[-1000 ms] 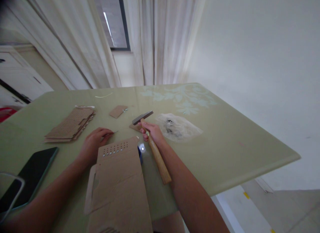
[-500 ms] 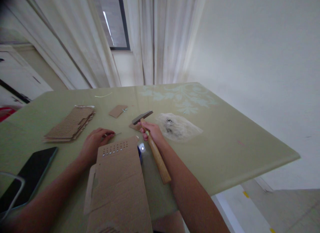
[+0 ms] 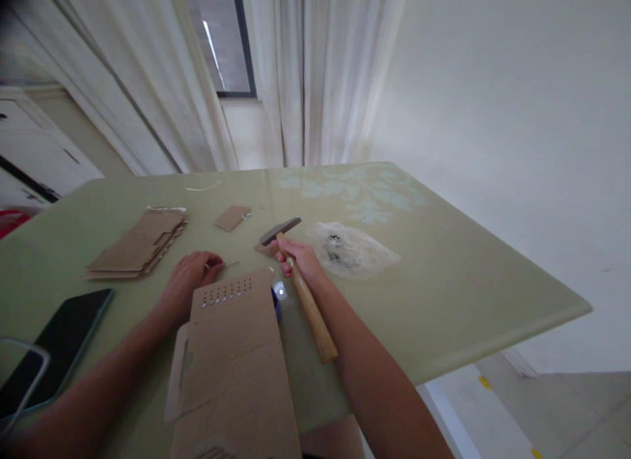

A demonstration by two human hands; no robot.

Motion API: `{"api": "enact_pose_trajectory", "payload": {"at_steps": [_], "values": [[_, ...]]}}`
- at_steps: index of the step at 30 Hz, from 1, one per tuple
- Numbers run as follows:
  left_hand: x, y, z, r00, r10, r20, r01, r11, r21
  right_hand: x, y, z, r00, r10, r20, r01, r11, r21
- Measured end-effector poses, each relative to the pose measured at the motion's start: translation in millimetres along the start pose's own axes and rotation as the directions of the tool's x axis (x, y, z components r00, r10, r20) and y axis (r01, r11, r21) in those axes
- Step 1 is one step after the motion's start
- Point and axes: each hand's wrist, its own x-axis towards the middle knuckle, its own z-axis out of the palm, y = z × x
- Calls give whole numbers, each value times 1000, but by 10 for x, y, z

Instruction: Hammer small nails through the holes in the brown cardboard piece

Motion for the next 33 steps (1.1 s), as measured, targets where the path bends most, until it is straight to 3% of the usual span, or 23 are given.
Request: {"api": "enact_pose_trajectory", "payload": {"at_steps": [23, 33], "values": [[8, 7, -6, 1000, -9, 22, 8, 998, 56, -13, 14, 11, 1000, -12, -8, 12, 1000, -10], [-9, 45, -104, 1000, -21, 4, 22, 1000, -19, -29, 6, 38, 1000, -25, -13, 25, 1000, -7]]}}
